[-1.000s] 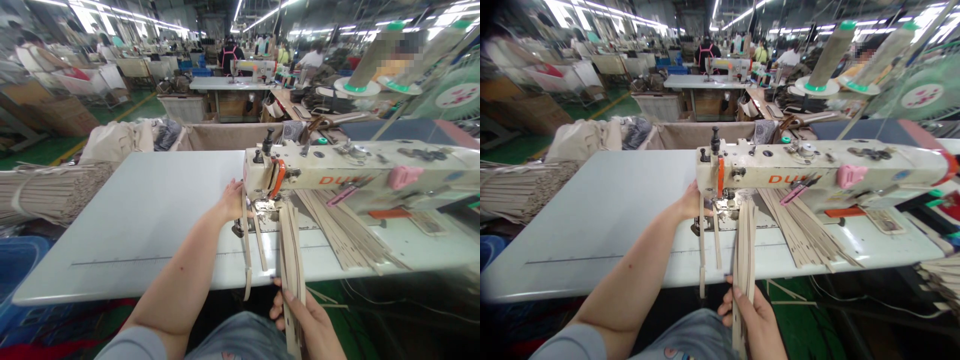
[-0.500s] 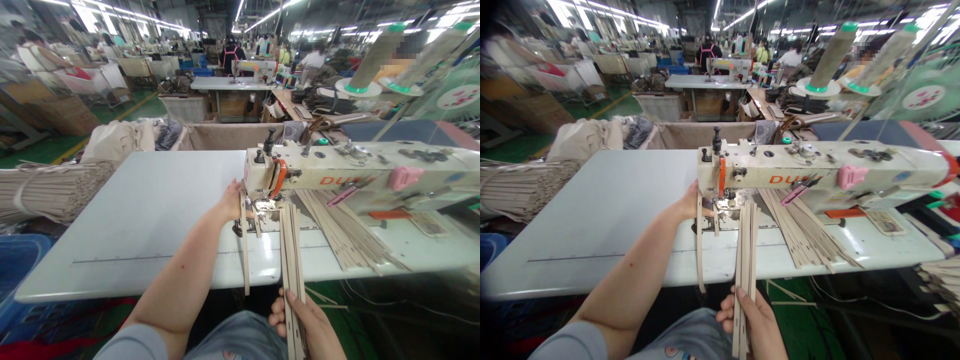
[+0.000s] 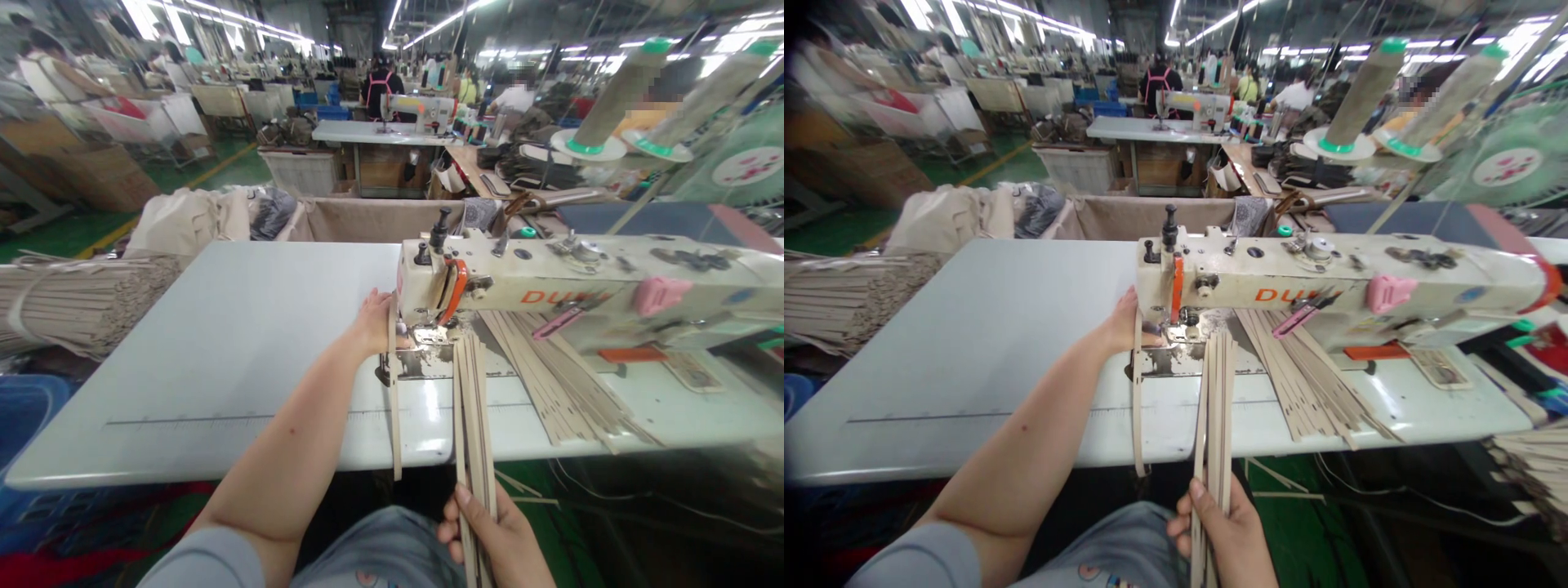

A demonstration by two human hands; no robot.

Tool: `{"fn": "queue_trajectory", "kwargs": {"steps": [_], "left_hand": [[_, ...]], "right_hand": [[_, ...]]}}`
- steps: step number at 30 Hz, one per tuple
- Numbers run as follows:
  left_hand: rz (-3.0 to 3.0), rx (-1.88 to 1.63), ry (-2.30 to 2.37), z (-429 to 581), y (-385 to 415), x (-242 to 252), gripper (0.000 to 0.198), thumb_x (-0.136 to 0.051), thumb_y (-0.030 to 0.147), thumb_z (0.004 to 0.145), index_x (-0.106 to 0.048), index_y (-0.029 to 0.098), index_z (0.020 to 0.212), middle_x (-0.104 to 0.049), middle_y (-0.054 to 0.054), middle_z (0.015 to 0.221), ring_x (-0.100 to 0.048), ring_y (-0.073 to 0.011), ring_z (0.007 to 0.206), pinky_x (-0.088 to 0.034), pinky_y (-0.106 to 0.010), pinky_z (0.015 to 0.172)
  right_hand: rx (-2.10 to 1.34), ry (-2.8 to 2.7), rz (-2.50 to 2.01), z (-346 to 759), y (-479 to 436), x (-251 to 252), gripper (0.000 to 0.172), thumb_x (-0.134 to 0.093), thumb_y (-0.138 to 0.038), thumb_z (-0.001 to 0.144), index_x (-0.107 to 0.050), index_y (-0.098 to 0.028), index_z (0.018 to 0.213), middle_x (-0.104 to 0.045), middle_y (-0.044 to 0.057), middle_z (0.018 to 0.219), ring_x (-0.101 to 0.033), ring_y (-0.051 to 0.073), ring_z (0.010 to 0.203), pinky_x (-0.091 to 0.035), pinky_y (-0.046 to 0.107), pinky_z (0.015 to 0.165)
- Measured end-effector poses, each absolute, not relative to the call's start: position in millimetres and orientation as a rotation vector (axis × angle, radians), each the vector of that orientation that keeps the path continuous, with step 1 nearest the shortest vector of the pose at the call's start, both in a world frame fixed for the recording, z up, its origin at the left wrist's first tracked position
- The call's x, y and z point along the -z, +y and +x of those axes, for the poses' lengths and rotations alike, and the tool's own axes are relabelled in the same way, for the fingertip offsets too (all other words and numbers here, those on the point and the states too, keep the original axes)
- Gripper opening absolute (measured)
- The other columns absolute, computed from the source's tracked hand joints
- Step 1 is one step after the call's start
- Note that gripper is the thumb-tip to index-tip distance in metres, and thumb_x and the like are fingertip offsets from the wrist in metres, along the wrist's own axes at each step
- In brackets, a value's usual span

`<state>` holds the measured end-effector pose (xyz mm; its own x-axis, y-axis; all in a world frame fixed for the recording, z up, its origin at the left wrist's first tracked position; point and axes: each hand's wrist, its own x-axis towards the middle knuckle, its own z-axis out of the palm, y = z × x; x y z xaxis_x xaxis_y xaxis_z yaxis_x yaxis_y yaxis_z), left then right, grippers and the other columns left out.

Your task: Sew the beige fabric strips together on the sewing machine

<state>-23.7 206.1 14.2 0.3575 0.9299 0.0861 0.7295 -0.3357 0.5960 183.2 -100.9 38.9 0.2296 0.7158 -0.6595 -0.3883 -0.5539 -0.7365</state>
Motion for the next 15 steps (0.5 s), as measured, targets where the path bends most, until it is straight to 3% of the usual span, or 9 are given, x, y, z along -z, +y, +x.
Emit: {"fn": "queue_trajectory", "kwargs": {"steps": [2,7,12,15], "left_hand": [[2.144,-0.576,1.471,-23.5,208.9,-13.6,0.097,-0.100,0.032,0.065,-0.065,0.013,0.153,-0.062,-0.024,0.164,-0.040,-0.0532,0.168,-0.025,-0.071,0.144],[2.130,-0.610,1.477,-23.6,214.4,-6.8,0.086,-0.095,0.029,0.067,-0.068,0.017,0.148,-0.062,-0.023,0.167,-0.041,-0.0527,0.168,-0.026,-0.076,0.142],[2.146,-0.592,1.456,-23.5,213.9,-7.2,0.090,-0.096,0.032,0.066,-0.069,0.018,0.151,-0.060,-0.021,0.169,-0.039,-0.0514,0.170,-0.027,-0.072,0.144],[2.152,-0.589,1.449,-22.1,214.4,-9.7,0.078,-0.095,0.033,0.071,-0.075,0.020,0.146,-0.061,-0.018,0.168,-0.036,-0.0503,0.172,-0.030,-0.069,0.144]], "right_hand": [[-1.492,-0.328,-1.575,183.7,-101.5,-38.6,0.065,-0.111,-0.070,0.062,-0.078,-0.017,0.081,-0.079,0.005,0.062,-0.066,0.014,0.047,-0.050,0.021,0.047],[-1.464,-0.285,-1.493,184.0,-102.3,-40.6,0.072,-0.113,-0.066,0.060,-0.085,-0.017,0.105,-0.080,0.003,0.066,-0.072,0.019,0.053,-0.051,0.022,0.045],[-1.462,-0.262,-1.453,185.7,-104.0,-41.7,0.066,-0.114,-0.062,0.060,-0.086,-0.017,0.100,-0.081,0.003,0.067,-0.069,0.016,0.049,-0.047,0.021,0.041],[-1.468,-0.259,-1.446,187.9,-107.8,-38.9,0.067,-0.115,-0.062,0.058,-0.086,-0.017,0.099,-0.080,0.001,0.063,-0.068,0.015,0.046,-0.044,0.019,0.040]]}}
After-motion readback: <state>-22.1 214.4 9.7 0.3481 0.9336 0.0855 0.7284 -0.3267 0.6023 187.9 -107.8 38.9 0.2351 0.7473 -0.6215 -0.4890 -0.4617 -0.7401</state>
